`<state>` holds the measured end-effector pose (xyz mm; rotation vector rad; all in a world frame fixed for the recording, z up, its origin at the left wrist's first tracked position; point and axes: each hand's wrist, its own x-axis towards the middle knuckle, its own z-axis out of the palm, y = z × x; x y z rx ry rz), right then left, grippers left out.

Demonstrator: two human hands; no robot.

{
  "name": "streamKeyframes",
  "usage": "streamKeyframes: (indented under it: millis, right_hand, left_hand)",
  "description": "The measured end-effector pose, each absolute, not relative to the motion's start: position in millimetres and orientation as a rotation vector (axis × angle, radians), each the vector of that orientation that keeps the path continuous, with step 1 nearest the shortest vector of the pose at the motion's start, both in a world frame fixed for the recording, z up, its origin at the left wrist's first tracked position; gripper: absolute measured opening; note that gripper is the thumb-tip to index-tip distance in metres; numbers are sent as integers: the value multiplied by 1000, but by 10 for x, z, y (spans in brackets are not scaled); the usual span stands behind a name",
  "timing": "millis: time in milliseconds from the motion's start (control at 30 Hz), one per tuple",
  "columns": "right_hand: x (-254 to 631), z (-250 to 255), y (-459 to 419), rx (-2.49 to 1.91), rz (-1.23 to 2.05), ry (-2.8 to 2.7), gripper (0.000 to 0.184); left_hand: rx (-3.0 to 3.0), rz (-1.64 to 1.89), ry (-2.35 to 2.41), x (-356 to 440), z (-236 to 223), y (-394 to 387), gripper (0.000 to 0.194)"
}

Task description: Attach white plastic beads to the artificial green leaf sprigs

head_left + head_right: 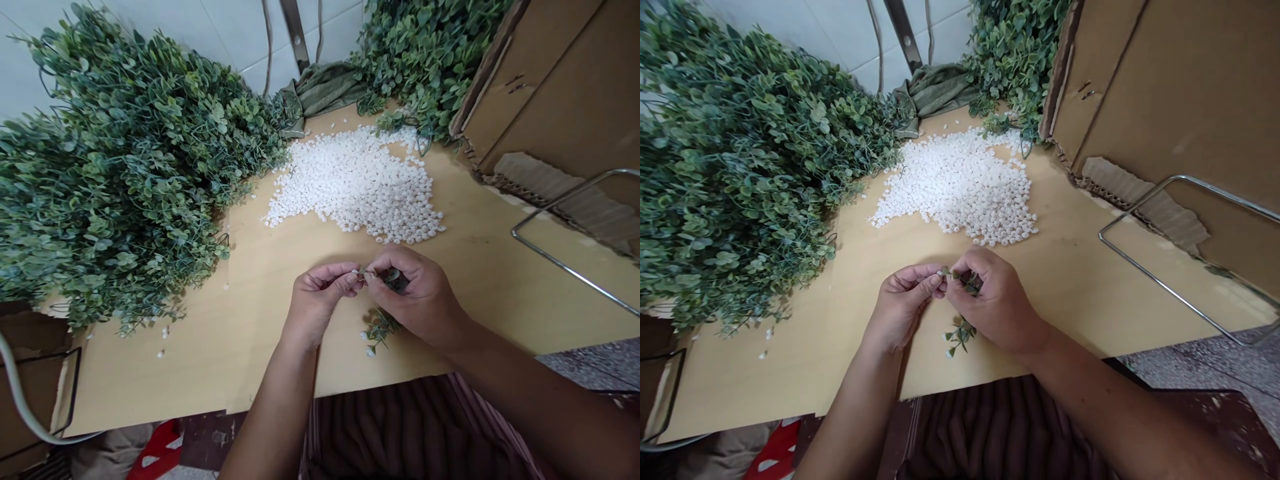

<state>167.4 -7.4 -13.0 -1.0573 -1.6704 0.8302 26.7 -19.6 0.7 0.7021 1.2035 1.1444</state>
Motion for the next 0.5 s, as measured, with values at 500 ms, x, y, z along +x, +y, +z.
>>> streamKeyframes:
  millis: [500]
  right_hand:
    - [1659,-160,-77,-1068,816,-1700,12]
  left_hand:
    - [728,1114,1261,269,-7,-191,16]
